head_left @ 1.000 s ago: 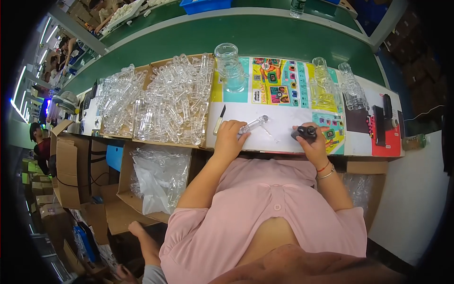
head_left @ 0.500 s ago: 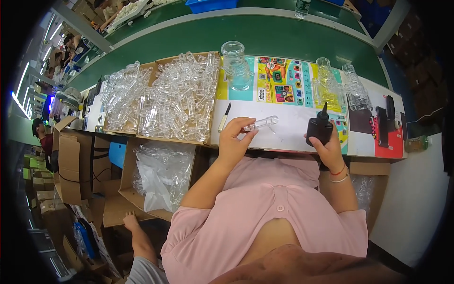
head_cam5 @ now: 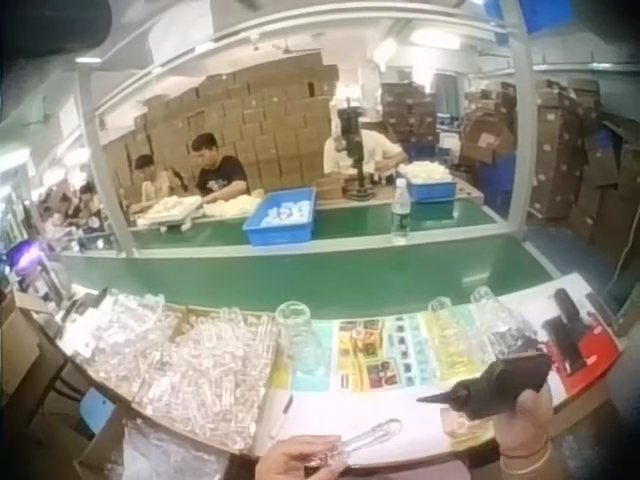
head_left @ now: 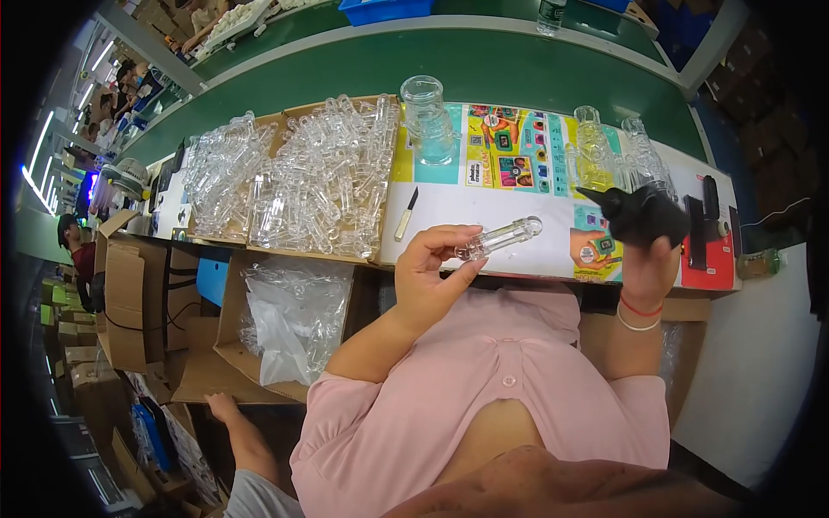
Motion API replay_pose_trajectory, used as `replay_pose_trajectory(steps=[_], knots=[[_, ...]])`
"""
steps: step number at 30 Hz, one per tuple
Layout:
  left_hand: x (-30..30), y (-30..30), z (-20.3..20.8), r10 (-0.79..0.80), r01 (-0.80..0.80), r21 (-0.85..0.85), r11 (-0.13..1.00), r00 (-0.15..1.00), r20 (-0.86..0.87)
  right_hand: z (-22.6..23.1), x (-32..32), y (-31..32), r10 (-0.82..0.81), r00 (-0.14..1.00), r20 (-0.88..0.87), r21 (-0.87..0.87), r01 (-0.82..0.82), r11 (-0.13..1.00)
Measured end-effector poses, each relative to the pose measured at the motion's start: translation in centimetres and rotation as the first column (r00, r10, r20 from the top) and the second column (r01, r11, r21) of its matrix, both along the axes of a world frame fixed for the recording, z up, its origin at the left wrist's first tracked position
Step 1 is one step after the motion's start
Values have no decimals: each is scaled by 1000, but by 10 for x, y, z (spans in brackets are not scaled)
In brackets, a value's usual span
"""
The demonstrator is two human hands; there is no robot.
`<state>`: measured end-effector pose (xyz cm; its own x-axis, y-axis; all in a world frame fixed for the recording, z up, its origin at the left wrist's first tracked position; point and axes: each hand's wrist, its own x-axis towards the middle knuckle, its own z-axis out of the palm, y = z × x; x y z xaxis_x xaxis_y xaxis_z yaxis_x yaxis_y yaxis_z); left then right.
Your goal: Cleaning clear mugs with an air blower tool and placing them into plastic bags on an assembly line.
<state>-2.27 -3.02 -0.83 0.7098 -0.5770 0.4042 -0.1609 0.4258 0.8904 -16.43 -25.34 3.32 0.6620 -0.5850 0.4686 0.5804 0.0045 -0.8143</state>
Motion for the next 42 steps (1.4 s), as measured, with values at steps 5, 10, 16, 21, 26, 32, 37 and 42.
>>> replay_pose_trajectory(steps=[5,10,16,21,26,32,37,42], knots=[[-7,-3,5,7,1,-91,996,996,93,15,29,10,-137,958,252,505,-10,863],[-12,-1,7,11,-3,-57,998,989,145,24,34,44,-208,977,38,85,205,975],[-13,-1,7,54,-34,-99,994,976,209,29,23,55,-198,980,30,-182,200,963],[-12,-3,6,79,-55,-101,993,966,245,26,18,59,-204,978,-32,-287,187,939],[-14,0,7,88,-67,-92,994,964,250,20,16,58,-235,972,9,-410,218,885],[-13,2,7,53,-41,-47,998,953,299,25,11,57,-223,972,73,-574,224,788],[-14,-1,8,114,-89,-96,991,945,307,21,12,58,-225,971,78,-549,230,803],[-12,-1,10,134,-108,-92,990,923,362,21,12,61,-201,979,-21,-402,176,899]])
